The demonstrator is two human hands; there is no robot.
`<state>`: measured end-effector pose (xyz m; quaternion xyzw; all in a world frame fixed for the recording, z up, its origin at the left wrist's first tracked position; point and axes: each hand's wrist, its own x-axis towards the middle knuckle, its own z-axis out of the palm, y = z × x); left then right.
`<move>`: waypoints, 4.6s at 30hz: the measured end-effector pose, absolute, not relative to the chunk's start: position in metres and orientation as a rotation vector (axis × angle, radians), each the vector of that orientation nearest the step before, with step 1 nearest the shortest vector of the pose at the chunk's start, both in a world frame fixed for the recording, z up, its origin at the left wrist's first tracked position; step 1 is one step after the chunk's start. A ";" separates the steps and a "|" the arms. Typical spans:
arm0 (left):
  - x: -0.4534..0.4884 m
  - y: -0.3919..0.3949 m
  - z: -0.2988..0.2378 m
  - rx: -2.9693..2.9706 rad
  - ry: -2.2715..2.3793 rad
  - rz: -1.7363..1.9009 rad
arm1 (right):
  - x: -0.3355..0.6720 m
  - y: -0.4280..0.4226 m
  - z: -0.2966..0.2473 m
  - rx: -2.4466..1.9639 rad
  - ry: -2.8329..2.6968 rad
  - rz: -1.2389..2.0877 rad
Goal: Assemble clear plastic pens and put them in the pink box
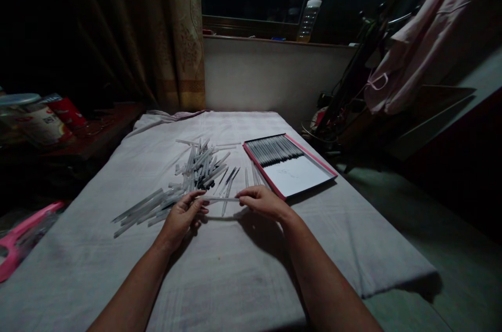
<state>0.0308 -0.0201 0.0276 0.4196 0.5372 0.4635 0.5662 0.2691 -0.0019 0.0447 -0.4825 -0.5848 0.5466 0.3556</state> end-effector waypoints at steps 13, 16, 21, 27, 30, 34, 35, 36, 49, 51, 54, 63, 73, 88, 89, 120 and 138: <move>0.021 -0.015 0.021 0.879 1.213 1.089 | 0.434 0.123 0.058 -1.983 -1.018 0.177; 0.022 -0.017 0.019 0.870 1.230 1.090 | 0.450 0.143 0.052 -2.109 -0.965 0.082; 0.022 -0.017 0.018 0.850 1.257 1.084 | 0.460 0.167 0.038 -2.261 -0.987 0.009; 0.020 -0.015 0.015 0.836 1.271 1.078 | 0.464 0.174 0.018 -2.378 -1.105 -0.011; 0.019 -0.015 0.014 0.839 1.285 1.074 | 0.465 0.175 0.014 -2.401 -1.156 -0.021; 0.020 -0.015 0.014 0.829 1.275 1.070 | 0.464 0.176 0.015 -2.415 -1.206 -0.028; 0.020 -0.015 0.015 0.830 1.269 1.070 | 0.463 0.175 0.016 -2.418 -1.216 -0.027; 0.020 -0.015 0.015 0.833 1.263 1.071 | 0.462 0.175 0.017 -2.422 -1.225 -0.025; 0.022 -0.015 0.016 0.884 1.194 1.088 | 0.441 0.142 0.062 -2.303 -1.454 0.014; 0.023 -0.015 0.017 0.886 1.185 1.097 | 0.422 0.137 0.069 -2.224 -1.539 0.022; 0.023 -0.015 0.018 0.890 1.164 1.106 | 0.380 0.124 0.077 -2.053 -1.706 0.066; 0.024 -0.015 0.016 0.976 1.158 1.104 | 0.245 0.039 0.058 -1.688 -2.326 0.420; 0.027 -0.015 0.014 1.035 1.151 1.089 | 0.211 -0.007 0.044 -1.773 -2.427 0.217; 0.034 -0.017 0.010 1.089 1.228 1.127 | 0.201 -0.019 0.035 -1.677 -1.992 0.610; 0.034 -0.017 0.010 1.097 1.236 1.136 | 0.198 -0.022 0.034 -1.594 -2.018 0.648; 0.027 -0.017 0.016 0.912 1.157 1.187 | 0.243 0.080 0.040 -1.523 -2.839 -0.035; 0.029 -0.025 0.021 1.018 1.080 1.084 | 0.213 0.042 0.053 -1.009 -1.119 1.027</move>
